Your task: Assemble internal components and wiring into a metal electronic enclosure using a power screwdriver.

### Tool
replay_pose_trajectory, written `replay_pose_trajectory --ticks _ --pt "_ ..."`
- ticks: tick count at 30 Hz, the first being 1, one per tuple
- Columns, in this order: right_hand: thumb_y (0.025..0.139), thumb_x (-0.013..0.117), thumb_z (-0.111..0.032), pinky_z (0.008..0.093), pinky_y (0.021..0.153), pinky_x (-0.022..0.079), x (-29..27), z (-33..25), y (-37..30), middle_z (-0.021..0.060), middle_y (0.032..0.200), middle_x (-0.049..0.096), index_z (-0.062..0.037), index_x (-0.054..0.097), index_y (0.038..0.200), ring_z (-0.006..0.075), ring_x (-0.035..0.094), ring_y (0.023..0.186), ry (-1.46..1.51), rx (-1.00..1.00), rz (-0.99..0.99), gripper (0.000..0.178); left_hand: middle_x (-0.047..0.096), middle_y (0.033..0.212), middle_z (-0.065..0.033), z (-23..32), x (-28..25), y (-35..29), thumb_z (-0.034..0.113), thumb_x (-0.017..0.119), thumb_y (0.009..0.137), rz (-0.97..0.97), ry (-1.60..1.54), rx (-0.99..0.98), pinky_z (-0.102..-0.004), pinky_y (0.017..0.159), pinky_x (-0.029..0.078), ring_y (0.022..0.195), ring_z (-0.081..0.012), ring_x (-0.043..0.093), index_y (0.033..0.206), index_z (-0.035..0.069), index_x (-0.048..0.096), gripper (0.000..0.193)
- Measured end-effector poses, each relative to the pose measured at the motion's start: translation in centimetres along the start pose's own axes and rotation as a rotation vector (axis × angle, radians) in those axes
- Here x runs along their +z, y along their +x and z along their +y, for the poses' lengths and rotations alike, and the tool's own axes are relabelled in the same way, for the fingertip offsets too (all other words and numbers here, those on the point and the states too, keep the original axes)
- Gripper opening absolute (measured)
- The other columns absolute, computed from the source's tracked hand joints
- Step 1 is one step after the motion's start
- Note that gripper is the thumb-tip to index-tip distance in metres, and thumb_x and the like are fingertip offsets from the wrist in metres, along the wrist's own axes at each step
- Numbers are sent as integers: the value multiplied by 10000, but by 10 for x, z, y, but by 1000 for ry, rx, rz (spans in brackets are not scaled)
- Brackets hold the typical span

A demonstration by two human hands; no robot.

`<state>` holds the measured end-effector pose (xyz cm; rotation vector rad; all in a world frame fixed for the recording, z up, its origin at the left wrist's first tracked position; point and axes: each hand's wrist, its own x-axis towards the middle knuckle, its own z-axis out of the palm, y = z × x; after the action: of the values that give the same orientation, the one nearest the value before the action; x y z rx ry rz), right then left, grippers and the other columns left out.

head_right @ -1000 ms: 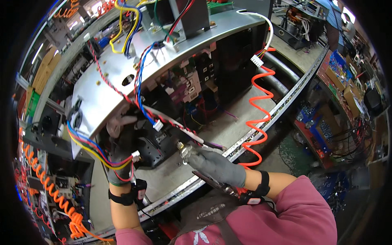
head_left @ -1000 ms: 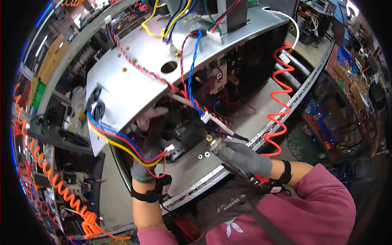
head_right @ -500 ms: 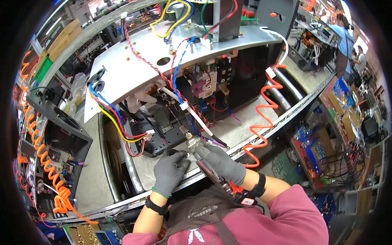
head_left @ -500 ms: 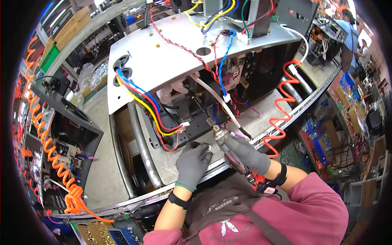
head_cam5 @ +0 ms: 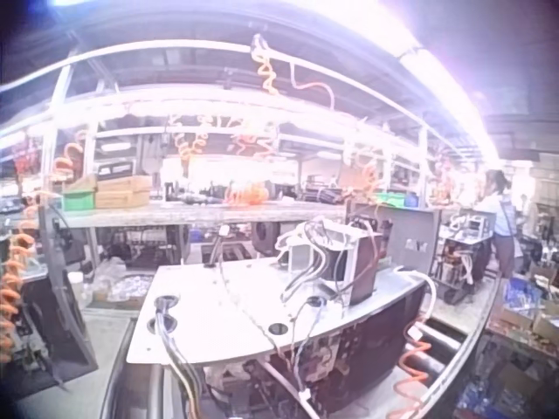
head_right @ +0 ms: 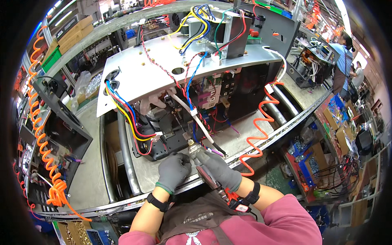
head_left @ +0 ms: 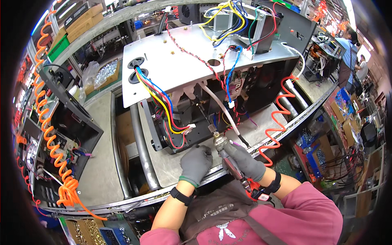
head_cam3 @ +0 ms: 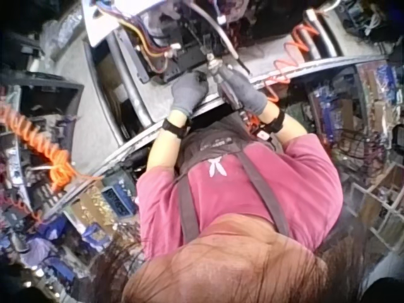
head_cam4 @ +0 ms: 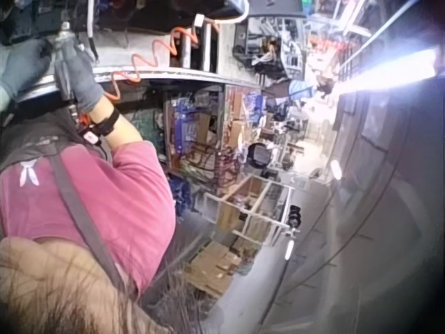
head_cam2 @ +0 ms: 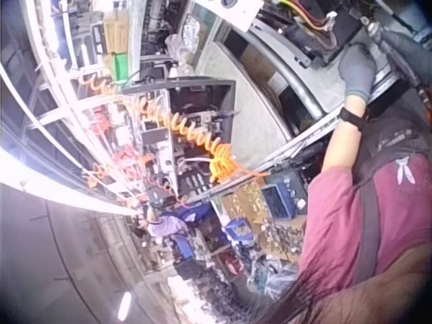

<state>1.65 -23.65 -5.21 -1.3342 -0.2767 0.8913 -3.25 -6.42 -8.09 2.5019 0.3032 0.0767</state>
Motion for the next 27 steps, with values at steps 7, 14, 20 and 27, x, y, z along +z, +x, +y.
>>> replay_pose_trajectory --ticks 7,14,20,27 --pt "966 436 -391 281 796 414 -10 9 9 64 952 557 -33 534 1124 129 502 868 -68 45 32 404 680 932 -88 0 -44 -1 53 651 767 336 -419 64 -298 715 506 815 -181 649 988 42 643 221" --pt "969 453 -326 282 709 438 -14 16 11 64 887 547 -16 542 1140 133 514 790 -477 -331 10 366 666 1036 -113 -8 -81 55 13 613 811 530 -781 349 -288 812 494 939 -180 633 1120 -17 600 310" --pt "928 504 -453 237 748 413 -16 13 15 6 946 544 -4 496 1238 72 472 860 -121 -21 4 546 653 1038 -110 -2 -75 82 49 610 824 829 439 464 -331 833 490 1028 -251 611 1017 126 671 217" --pt "933 495 -429 289 814 411 -24 8 10 61 935 522 19 446 1287 144 467 873 -153 -66 -77 573 636 888 -79 10 -62 94 20 739 703 869 -265 494 -309 804 465 868 -199 604 920 55 603 259"
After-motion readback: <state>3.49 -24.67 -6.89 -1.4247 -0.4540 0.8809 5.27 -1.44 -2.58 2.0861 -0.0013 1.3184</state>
